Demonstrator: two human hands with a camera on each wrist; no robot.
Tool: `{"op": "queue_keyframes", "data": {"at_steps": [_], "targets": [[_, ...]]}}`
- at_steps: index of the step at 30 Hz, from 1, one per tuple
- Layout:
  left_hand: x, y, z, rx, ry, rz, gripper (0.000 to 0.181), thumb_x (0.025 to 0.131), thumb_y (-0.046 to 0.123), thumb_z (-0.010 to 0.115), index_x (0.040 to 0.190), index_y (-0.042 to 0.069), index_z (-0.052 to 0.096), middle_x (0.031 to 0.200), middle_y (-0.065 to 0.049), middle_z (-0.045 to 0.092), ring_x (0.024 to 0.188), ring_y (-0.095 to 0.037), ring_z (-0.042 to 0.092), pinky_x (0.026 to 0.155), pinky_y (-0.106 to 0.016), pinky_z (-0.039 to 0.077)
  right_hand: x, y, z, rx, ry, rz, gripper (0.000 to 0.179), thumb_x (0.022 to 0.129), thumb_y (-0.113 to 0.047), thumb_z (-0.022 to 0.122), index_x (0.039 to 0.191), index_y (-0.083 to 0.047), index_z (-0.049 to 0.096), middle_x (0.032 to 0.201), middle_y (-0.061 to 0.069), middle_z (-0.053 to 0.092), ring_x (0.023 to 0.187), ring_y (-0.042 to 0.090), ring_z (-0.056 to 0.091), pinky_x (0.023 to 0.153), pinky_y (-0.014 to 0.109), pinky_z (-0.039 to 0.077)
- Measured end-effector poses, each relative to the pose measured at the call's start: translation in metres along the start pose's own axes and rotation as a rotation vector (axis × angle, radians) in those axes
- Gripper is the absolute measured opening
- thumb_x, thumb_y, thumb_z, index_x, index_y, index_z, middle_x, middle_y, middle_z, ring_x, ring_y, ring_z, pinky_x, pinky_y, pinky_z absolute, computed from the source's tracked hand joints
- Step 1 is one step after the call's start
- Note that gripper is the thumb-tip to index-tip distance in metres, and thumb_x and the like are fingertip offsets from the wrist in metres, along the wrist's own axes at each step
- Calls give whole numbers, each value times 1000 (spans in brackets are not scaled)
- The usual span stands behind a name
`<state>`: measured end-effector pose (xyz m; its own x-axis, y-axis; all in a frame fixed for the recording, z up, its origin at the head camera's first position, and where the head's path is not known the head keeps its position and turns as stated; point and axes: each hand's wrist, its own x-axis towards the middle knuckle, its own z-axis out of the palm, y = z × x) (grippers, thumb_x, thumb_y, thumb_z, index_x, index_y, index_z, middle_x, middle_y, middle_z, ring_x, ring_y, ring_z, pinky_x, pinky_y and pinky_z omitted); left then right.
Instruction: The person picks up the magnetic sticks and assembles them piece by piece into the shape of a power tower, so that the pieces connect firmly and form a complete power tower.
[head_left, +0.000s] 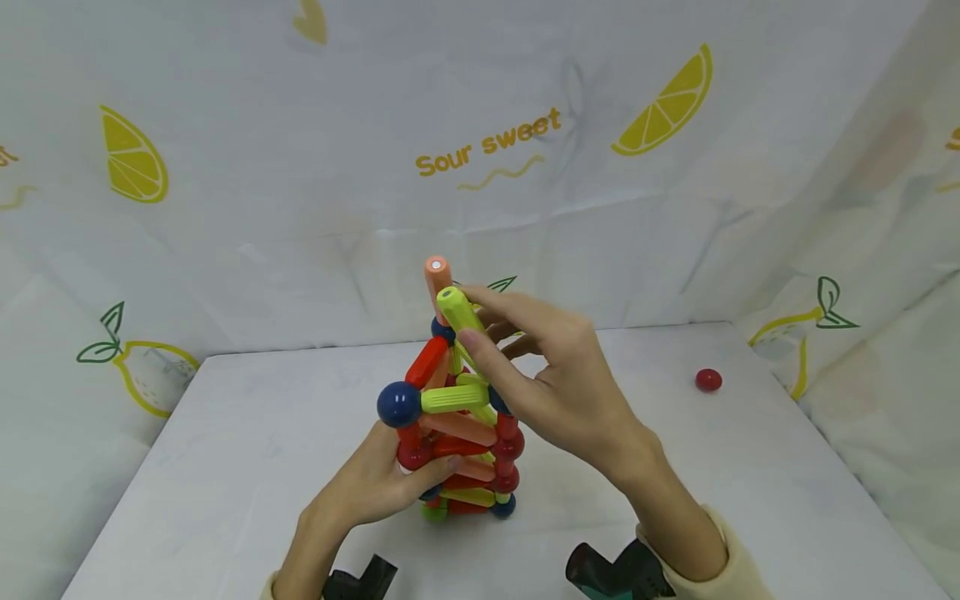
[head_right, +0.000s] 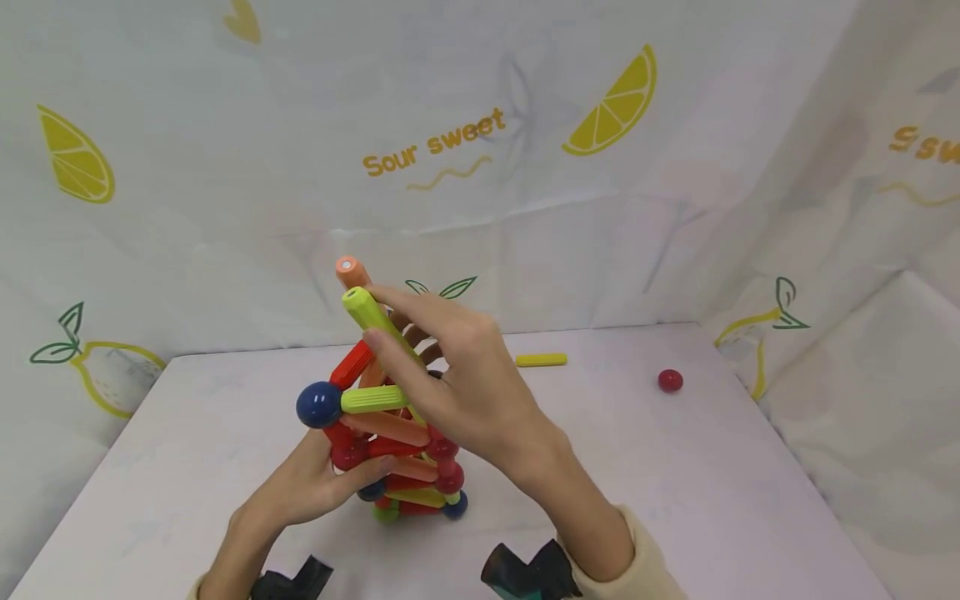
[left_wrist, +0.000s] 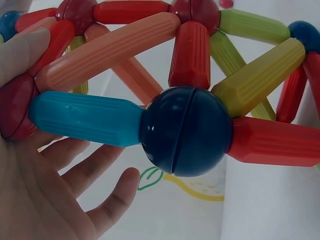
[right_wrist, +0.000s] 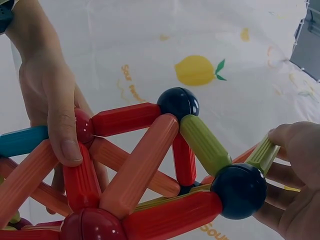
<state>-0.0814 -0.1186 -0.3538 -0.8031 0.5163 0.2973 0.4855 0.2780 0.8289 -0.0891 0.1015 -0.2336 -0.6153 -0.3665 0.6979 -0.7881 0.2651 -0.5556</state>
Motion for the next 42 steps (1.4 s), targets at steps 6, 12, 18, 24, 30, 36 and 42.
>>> {"op": "queue_keyframes", "data": {"at_steps": [6, 12, 18, 24, 30, 36, 42], "targets": [[0, 0, -1, -21, 4, 29, 55, 94, 16, 74, 141, 29, 49, 128, 9, 66, 124, -11, 62, 104, -33, 55, -2, -1, 0, 5, 17, 20, 41, 95, -6, 69, 136, -8, 64, 111, 4, 77, 92, 11, 73, 72, 27, 62], [-2, -1, -1, -12, 8, 22, 57, 94, 17, 74, 143, 29, 47, 129, 9, 67, 124, -10, 63, 105, -34, 55, -5, 21, -5, -21, 121, 10, 36, 95, -6, 67, 131, -6, 67, 103, 8, 77, 92, 15, 73, 77, 24, 61], [-4, 0, 0, 22, 30, 6, 60, 93, 18, 75, 144, 30, 45, 131, 11, 65, 129, -10, 59, 106, -36, 54, -19, 110, -10, -221, 164, 242, 30, 97, -7, 63, 126, 0, 69, 115, 18, 74, 101, 31, 71, 85, 44, 62], [-5, 0, 3, 36, 42, -34, 61, 93, 21, 75, 144, 33, 44, 131, 14, 63, 128, -8, 57, 107, -41, 53, -61, 193, -2, -451, -231, 562, 43, 97, 1, 56, 139, 5, 56, 146, 30, 54, 137, 49, 49, 110, 65, 43], [-4, -2, 7, 34, 26, -52, 58, 94, 24, 73, 143, 33, 44, 129, 13, 64, 124, -8, 60, 106, -40, 54, -92, 225, 1, -593, -433, 704, 44, 100, -1, 54, 143, 5, 52, 149, 31, 50, 143, 53, 40, 109, 79, 32], [-3, 0, 7, 48, 34, -27, 55, 94, 24, 74, 142, 33, 47, 130, 15, 65, 128, -8, 58, 109, -41, 52, -101, 230, 1, -625, -355, 699, 31, 94, -5, 69, 124, 2, 70, 113, 23, 69, 106, 43, 63, 91, 66, 50], [-1, 1, 7, 54, 35, -8, 53, 96, 23, 72, 142, 31, 48, 131, 13, 66, 129, -8, 57, 108, -39, 52, -91, 210, -6, -488, -172, 638, 32, 95, -7, 69, 124, 8, 67, 108, 27, 70, 95, 39, 69, 84, 52, 59]]}}
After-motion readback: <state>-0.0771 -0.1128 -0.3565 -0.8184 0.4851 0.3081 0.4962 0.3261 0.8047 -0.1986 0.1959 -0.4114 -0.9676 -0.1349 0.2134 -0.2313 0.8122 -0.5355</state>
